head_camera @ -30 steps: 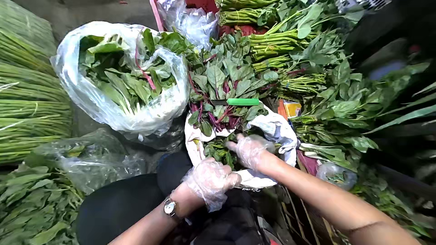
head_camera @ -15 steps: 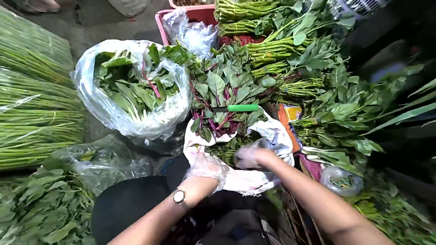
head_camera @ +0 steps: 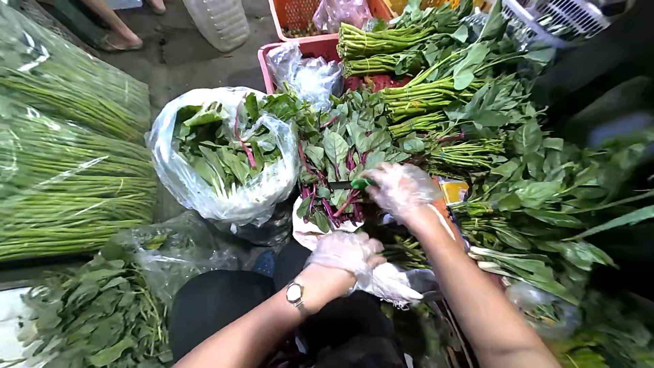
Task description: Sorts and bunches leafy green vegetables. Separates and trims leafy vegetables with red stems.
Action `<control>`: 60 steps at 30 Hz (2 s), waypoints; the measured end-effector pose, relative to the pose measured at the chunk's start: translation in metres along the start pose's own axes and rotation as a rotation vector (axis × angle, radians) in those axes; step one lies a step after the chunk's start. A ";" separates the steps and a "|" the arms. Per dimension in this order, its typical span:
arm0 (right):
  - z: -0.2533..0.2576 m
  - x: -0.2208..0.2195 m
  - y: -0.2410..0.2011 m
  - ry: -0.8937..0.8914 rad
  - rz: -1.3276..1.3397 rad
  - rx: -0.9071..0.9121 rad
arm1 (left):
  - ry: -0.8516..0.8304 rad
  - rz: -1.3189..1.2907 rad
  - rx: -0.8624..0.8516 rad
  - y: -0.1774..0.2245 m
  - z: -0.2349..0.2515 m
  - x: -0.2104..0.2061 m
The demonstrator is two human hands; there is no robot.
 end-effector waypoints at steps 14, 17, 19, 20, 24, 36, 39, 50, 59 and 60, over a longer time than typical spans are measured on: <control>-0.078 -0.018 0.029 0.325 0.591 -0.388 | 0.059 0.015 0.473 -0.050 0.062 0.042; -0.100 -0.042 0.025 0.313 0.634 -0.469 | 0.017 0.011 0.430 -0.059 0.065 0.045; -0.110 -0.043 0.028 0.384 0.695 -0.510 | 0.027 -0.119 0.318 -0.074 0.061 0.055; -0.114 -0.040 0.030 0.426 0.705 -0.509 | 0.049 -0.251 0.273 -0.081 0.056 0.063; -0.111 -0.025 0.041 0.533 0.681 -0.448 | 0.225 -0.712 0.185 -0.108 0.013 0.109; -0.060 0.000 0.000 0.578 0.750 -0.132 | 0.473 -1.049 0.001 -0.139 -0.001 0.091; -0.056 0.005 -0.007 0.631 0.739 -0.041 | 0.469 -1.248 0.006 -0.143 -0.003 0.087; -0.051 0.020 0.015 0.658 0.583 -0.180 | 0.599 -1.134 -0.304 -0.166 -0.044 0.116; -0.012 -0.007 -0.015 0.166 0.457 -0.045 | 1.174 -1.335 -0.065 -0.201 -0.082 0.174; -0.010 -0.014 -0.014 0.017 0.447 -0.090 | 1.201 -1.403 -0.030 -0.211 -0.084 0.175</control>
Point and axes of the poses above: each hand's wrist, its own z-axis towards the middle knuckle, its own x-axis out of the back of the hand, y = z × x, the point moved 6 cm from there along z, towards the middle knuckle, and after that the axes turned 7 degrees about x, right-handed, at the moved point
